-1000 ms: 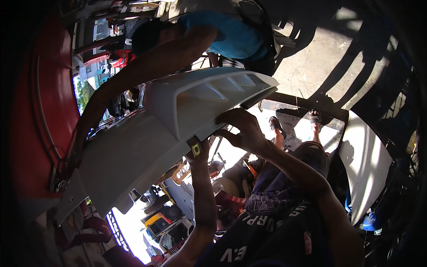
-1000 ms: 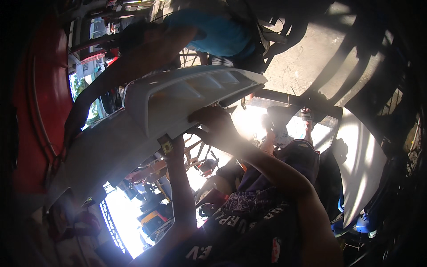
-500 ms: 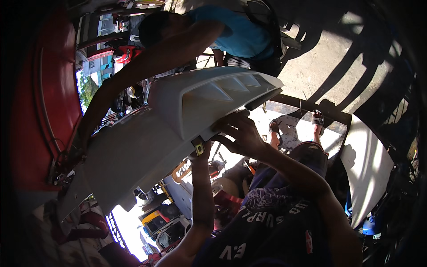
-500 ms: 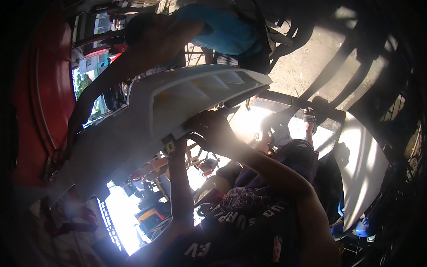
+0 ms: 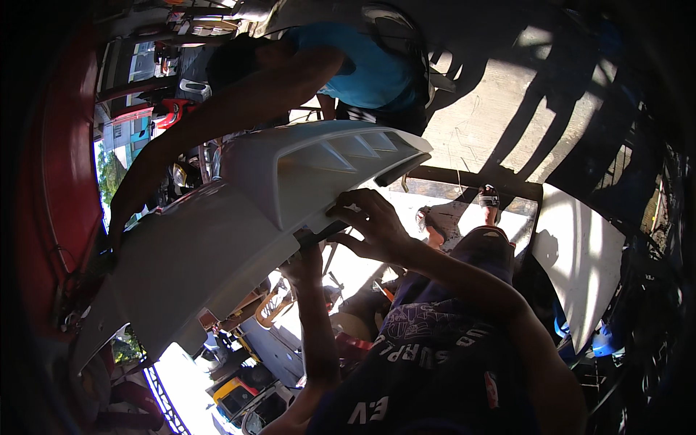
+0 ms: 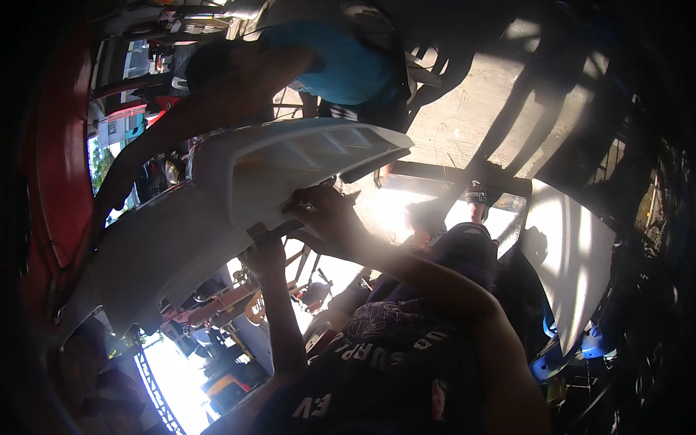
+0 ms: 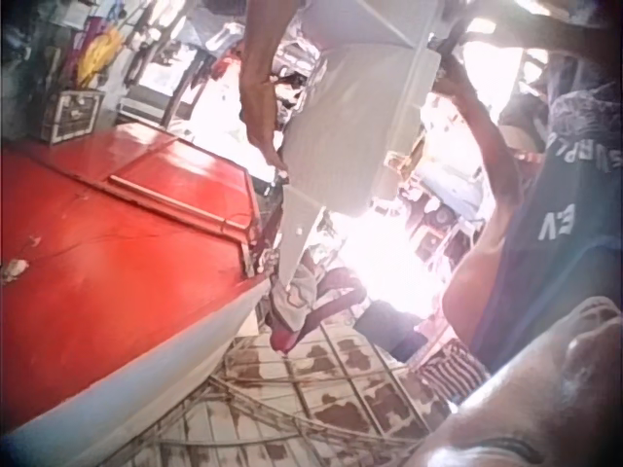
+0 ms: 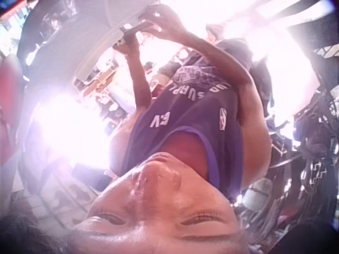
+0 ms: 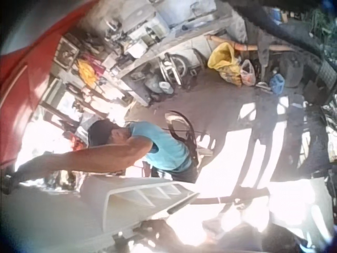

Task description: The person aligns a metal bracket to the underside of a white appliance door and secures it with screws using a screwdriver. A coworker holds the door steady during the process.

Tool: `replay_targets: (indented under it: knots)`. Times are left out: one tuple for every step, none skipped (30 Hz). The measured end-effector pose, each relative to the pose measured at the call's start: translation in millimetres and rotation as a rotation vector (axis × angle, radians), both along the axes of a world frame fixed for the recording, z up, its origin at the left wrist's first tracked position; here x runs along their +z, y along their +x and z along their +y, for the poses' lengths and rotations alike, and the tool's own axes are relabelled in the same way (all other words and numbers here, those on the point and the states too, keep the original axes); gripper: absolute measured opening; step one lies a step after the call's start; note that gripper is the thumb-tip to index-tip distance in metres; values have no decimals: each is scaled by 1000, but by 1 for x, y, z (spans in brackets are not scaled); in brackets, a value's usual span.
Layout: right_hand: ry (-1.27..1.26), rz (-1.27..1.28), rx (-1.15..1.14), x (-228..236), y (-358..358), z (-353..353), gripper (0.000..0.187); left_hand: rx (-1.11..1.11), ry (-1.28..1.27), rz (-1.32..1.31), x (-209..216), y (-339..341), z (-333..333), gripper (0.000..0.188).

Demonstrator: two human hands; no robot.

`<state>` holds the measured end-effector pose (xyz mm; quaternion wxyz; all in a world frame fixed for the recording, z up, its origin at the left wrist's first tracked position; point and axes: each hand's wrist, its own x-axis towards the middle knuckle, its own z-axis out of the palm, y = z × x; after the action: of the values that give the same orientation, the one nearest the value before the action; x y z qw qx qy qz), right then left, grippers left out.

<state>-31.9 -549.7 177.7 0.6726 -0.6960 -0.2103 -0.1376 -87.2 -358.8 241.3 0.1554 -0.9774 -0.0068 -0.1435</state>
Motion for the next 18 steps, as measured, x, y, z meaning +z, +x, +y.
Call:
replay_targets:
  knots:
    - [29,-36,-35,0,-4,4,49,63,-146,17,3,-5,1,23]
    - [39,13,12,1,-10,4,49,153,-409,-3,6,-12,-5,21]
    - [50,63,57,3,-16,3,49,242,-673,-22,6,-20,-8,18]
    - [39,51,4,-4,-21,7,56,181,-663,-27,8,-25,-13,17]
    - [39,52,23,-3,-24,4,59,134,-650,-34,10,-33,-18,16]
    - [38,54,42,-3,-27,-1,61,86,-638,-39,13,-41,-23,15]
    - [45,55,59,-3,-29,-6,63,35,-844,-20,10,-54,-15,22]
    - [50,85,111,-6,-31,-8,71,-20,-1063,1,7,-64,-7,29]
    - [58,91,119,-8,-32,-13,71,-64,-1271,20,4,-73,1,36]
    - [63,97,126,-11,-34,-19,71,-24,-1390,-44,5,-73,-7,39]
    - [64,101,139,-14,-38,-23,72,-78,-1681,-59,6,-69,-12,38]
    - [85,87,163,-16,-46,-28,73,-133,-2001,-89,7,-64,-17,37]
    - [22,75,255,-13,-49,-40,70,-167,-2286,-130,13,-61,-24,36]
    - [-18,63,319,-5,-52,-45,68,-79,-2295,-182,15,-65,-28,35]
    - [-57,51,382,2,-56,-48,66,8,-2301,-234,16,-68,-34,33]
    - [-39,71,367,6,-62,-50,48,140,-2198,-308,15,-67,-47,29]
    - [-17,117,368,5,-66,-49,44,96,-2256,-311,1,-68,-41,26]
    - [6,163,370,1,-71,-46,41,274,-2203,-335,-7,-75,-42,23]
